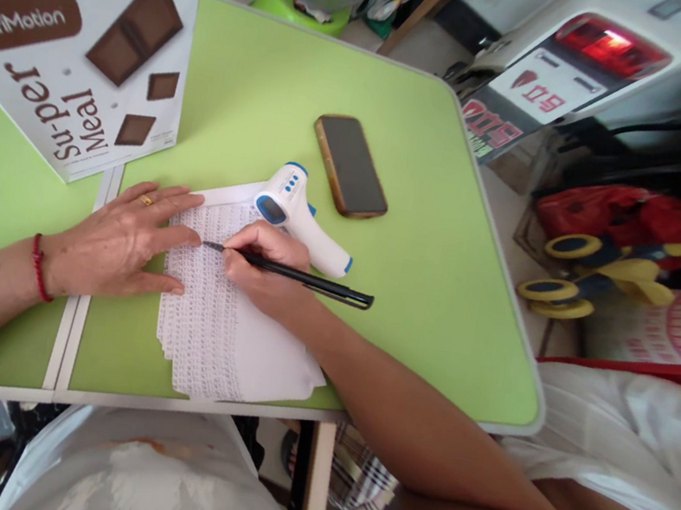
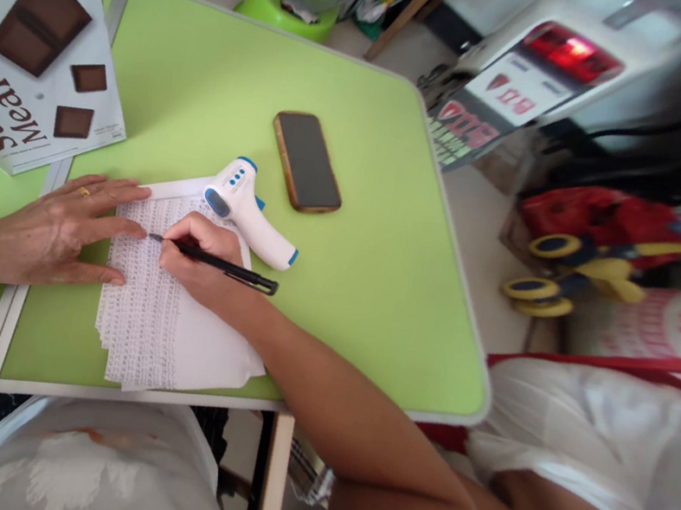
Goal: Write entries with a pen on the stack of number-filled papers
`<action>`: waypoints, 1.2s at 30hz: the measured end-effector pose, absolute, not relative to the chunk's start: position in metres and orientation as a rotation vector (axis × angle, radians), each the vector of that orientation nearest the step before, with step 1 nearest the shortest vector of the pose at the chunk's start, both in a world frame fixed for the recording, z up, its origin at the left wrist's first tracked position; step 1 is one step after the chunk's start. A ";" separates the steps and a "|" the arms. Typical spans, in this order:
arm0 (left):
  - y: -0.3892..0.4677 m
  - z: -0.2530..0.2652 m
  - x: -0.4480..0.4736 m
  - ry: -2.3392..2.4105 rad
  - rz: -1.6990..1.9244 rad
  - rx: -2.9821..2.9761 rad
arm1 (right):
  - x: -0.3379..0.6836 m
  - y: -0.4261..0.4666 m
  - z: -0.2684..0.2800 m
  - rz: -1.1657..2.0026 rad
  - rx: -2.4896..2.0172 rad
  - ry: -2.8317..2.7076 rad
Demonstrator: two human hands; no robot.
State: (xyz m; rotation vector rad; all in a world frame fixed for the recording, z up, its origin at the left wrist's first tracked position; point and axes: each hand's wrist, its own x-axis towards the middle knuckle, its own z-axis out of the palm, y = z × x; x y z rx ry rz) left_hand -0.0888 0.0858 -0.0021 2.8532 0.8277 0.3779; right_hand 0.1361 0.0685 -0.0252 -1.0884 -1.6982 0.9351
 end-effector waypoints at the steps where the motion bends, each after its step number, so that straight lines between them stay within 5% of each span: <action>1: 0.086 -0.002 -0.089 0.828 0.382 2.855 | 0.136 0.069 -0.025 0.934 -1.092 -1.698; 36: 0.086 -0.001 -0.090 0.816 0.406 2.870 | 0.134 0.070 -0.022 0.914 -1.179 -1.635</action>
